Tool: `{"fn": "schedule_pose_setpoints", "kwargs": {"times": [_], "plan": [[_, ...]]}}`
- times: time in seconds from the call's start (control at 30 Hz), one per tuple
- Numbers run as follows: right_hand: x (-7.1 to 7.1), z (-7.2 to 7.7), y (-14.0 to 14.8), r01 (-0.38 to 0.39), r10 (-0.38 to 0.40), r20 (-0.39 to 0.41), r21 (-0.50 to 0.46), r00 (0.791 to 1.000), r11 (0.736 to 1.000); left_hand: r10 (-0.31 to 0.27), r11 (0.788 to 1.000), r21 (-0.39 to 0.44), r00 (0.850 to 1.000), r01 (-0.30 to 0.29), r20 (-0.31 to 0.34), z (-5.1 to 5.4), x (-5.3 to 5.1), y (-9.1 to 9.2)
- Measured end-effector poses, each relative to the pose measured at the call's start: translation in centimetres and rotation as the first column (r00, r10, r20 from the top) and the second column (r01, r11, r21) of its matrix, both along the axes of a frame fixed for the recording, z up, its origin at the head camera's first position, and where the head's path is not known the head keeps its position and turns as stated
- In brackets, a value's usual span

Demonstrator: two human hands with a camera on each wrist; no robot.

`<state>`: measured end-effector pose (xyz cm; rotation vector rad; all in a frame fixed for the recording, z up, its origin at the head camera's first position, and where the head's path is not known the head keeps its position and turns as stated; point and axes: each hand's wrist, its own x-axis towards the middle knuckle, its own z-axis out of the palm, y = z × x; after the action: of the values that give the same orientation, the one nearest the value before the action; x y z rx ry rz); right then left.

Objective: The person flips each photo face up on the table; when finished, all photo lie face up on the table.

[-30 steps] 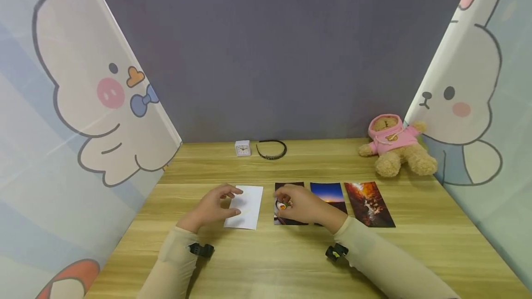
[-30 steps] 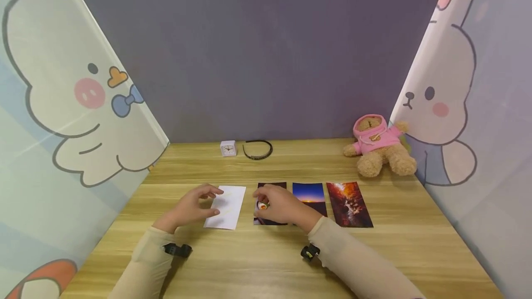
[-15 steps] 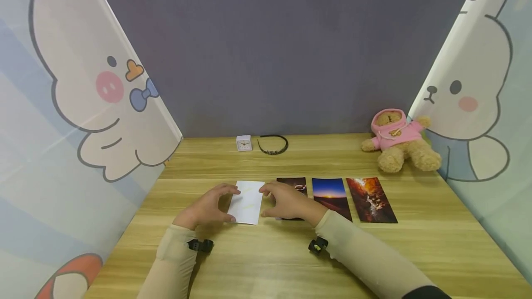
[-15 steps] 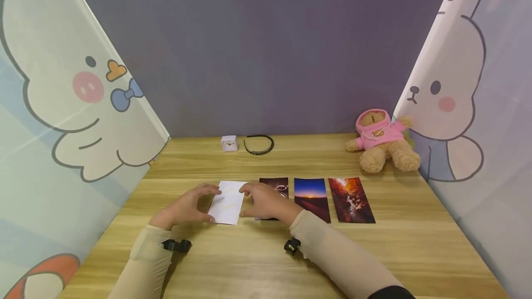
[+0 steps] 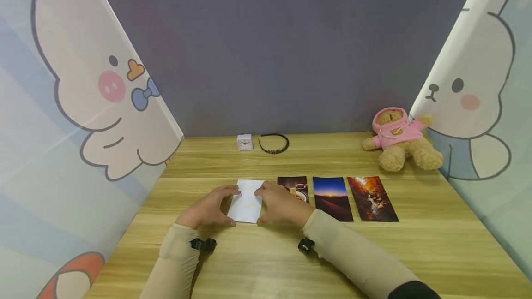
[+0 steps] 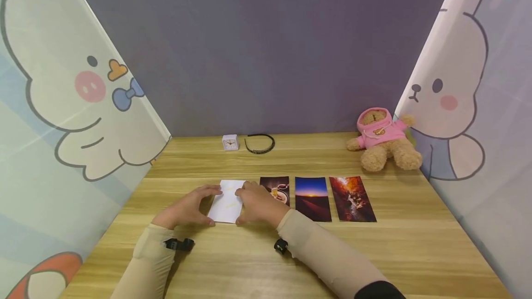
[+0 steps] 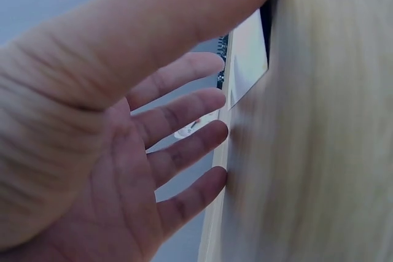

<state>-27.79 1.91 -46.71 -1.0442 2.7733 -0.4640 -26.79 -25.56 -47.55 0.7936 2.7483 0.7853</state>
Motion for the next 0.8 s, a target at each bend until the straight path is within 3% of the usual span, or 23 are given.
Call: {"fn": "schedule_pose_setpoints", "kwargs": {"times": [0.17,0.43,0.8], "plan": [[-0.13,0.03,-0.15,-0.002,0.002,0.000,-0.010,1.000,1.000,-0.014,1.000,0.003,1.000,0.014,-0.007,0.04,-0.09,-0.01],[-0.05,-0.34,-0.46,-0.009,0.010,-0.020,0.026,1.000,1.000,0.010,1.000,-0.028,1.000,-0.010,-0.006,-0.12,0.13,0.23],[-0.14,-0.41,-0.24,-0.029,0.030,-0.027,0.022,0.999,0.999,-0.008,0.997,0.073,1.000,0.007,0.022,-0.11,0.05,-0.18]]}}
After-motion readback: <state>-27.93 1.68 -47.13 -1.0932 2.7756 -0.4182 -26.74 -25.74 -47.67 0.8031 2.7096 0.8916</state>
